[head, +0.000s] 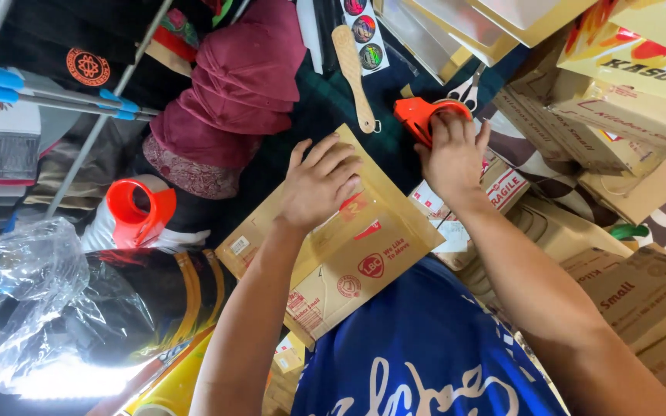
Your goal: Packing a black and yellow hat into a cardboard box and sealing it with tape.
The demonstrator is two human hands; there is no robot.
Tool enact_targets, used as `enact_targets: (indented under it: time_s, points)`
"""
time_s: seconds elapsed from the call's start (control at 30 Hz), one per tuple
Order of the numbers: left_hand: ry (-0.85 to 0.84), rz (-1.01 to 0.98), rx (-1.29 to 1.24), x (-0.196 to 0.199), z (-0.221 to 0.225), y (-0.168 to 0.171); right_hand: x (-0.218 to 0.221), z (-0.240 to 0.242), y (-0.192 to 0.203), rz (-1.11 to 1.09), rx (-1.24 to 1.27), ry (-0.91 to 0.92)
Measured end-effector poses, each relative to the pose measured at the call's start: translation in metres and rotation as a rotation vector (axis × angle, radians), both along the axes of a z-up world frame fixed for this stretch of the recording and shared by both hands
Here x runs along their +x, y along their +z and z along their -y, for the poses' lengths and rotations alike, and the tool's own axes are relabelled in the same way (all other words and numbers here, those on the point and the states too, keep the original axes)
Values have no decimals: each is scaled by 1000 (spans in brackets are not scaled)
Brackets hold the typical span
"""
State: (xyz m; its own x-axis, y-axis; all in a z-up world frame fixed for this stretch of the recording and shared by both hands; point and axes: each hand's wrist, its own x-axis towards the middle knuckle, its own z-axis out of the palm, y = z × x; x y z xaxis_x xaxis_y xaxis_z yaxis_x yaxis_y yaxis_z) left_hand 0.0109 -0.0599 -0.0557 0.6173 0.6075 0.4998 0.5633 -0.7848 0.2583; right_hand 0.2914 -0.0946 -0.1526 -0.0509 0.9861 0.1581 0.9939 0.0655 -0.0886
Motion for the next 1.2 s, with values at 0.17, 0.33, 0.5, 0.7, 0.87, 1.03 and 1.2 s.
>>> enact_targets:
  time_s: [0.17, 0.33, 0.5, 0.7, 0.87, 1.03, 1.2]
  points:
    - [51, -281, -206, -2, 1, -6, -105, 19, 156, -410, 43, 107]
    - [65, -363, -350, -2, -5, -4, -124, 43, 100, -473, -279, 82]
    - [238, -366, -488, 17, -17, -24, -83, 104, 98, -459, -475, 54]
    - [190, -474, -626, 18, -16, 9, -37, 167, 26, -853, -197, 127]
    - [197, -496, -665, 20, -16, 16, -28, 176, -23, -928, -111, 299]
    - [291, -321, -551, 19, -12, -25, -26, 168, -26, -883, -113, 371]
    - [390, 67, -618, -9, 23, 29, 6, 151, -34, -815, -56, 640]
